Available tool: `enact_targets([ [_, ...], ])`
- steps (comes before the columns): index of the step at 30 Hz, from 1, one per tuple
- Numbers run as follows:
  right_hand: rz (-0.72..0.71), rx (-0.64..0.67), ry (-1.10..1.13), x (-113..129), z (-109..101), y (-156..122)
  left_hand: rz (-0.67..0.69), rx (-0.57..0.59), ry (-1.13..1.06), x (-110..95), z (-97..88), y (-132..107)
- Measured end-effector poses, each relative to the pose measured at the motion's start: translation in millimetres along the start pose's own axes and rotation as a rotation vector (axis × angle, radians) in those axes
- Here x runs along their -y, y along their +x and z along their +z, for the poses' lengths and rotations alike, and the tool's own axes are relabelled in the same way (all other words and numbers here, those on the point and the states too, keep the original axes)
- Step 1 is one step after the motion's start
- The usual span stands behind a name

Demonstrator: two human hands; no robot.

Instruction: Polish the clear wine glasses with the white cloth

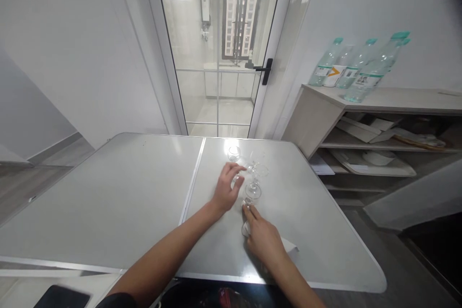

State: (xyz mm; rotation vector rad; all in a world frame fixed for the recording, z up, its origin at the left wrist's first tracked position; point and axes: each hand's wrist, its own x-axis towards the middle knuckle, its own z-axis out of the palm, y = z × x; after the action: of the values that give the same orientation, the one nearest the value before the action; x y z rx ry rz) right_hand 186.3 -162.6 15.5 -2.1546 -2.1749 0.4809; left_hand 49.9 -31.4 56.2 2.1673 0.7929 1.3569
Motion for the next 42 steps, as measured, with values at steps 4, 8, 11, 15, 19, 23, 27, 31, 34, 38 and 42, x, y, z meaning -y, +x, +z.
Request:
enact_targets([
  [4,0.094,0.004,0.000,-10.5,-2.9,-3.7,-0.055,0.102,0.404,28.3,-3.3,19.2],
  [8,0.113,0.009,0.008,-15.8,-3.7,-8.6,-0.052,0.194,0.557,41.7,1.4,24.0],
  [11,0.109,0.007,0.020,-16.1,-2.4,-11.4,-0.048,0.185,0.517,37.4,-1.5,16.9],
  [15,0.121,-0.005,0.032,-15.7,0.8,-10.7,-0.084,0.178,0.437,28.9,-14.3,2.5],
  [19,0.122,-0.014,0.038,-14.0,1.8,-8.3,-0.128,0.181,0.408,24.2,-18.7,-4.2],
  [23,0.124,-0.042,0.063,-17.6,2.2,-24.4,-0.174,0.155,0.350,17.2,-23.5,-10.7],
  [27,-0.043,-0.191,0.108,-43.8,11.3,-57.4,-0.284,0.052,0.396,26.4,-56.6,-40.4],
  [31,-0.270,-0.115,0.001,-86.1,16.7,-69.2,-0.476,0.230,0.660,58.0,-97.6,-83.3],
  [34,-0.400,-0.049,0.033,-107.9,10.8,-62.9,-0.563,0.365,0.785,74.8,-108.1,-100.0],
  [38,-0.465,-0.031,0.160,-115.9,1.6,-56.2,-0.607,0.441,0.869,77.2,-101.2,-97.9],
  [42,-0.575,-0.187,0.237,-115.4,7.3,-53.2,-0.646,0.462,0.892,74.3,-98.7,-94.5],
])
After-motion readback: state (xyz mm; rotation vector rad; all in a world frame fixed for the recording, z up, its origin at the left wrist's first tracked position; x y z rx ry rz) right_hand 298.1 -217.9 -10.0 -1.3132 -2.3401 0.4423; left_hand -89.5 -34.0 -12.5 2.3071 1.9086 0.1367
